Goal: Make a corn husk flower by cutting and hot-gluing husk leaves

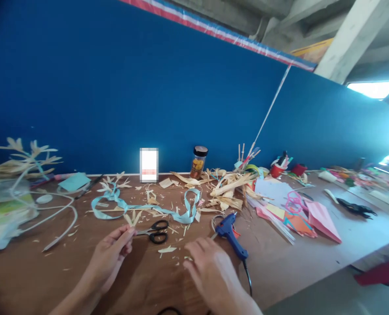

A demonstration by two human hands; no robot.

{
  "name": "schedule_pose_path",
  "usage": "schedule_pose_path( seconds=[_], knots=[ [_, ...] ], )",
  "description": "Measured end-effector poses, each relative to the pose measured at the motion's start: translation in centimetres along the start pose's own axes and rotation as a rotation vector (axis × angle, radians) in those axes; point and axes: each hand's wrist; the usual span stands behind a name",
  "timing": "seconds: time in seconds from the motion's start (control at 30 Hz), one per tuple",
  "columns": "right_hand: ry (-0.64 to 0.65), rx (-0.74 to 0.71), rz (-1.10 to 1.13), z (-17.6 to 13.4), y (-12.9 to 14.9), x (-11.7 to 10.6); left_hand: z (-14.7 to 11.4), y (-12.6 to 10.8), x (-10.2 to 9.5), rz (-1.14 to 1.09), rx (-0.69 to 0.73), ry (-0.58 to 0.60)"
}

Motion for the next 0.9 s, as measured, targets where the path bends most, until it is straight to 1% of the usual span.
schedule_pose_path(
  seconds=[0.07, 0.13, 0.23, 0.37, 0.5, 0.6, 0.7, 0.8, 0.9],
  knots=[
    [-0.141, 0.112, -0.122, -0.5, -2.9, -0.4, -0.1, 0.0, 0.0, -0.013, -0.016, 0.01],
    [-0.238, 0.229, -0.269, -0.7, -5.4, -0.4, -0.1, -0.1, 0.1, -0.021, -0.04, 0.016],
    [-0.273, 0.345, -0.402, -0.8, -7.6, 0.2, 0.0, 0.0, 0.2, -0.039, -0.044, 0.011],
    [-0.289, 0.412, -0.435, -0.9, -8.4, 1.1, 0.2, 0.4, 0.0, -0.038, -0.05, -0.027],
    [-0.284, 0.433, -0.414, -1.0, -9.0, 1.6, 0.2, 0.6, -0.3, -0.04, -0.048, -0.053],
    [-0.289, 0.402, -0.376, -1.0, -9.9, 2.0, 0.2, 0.4, -0.1, -0.067, -0.055, -0.068],
    [-0.38, 0.328, -0.32, -1.2, -11.2, 2.2, 0.1, 0.0, 0.1, -0.087, -0.07, -0.1],
    [-0.489, 0.281, -0.226, -1.4, -12.2, 1.8, 0.0, -0.1, 0.3, -0.108, -0.07, -0.092],
    [-0.57, 0.276, -0.066, -1.6, -11.5, 0.5, 0.0, -0.2, 0.4, -0.153, -0.068, -0.077]
  ],
)
Point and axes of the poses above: each hand's wrist, its own z-axis towards the middle knuckle, its own x-axis out of the palm, y = z × x, and after that the axes turned 12 degrees about x, right-handed
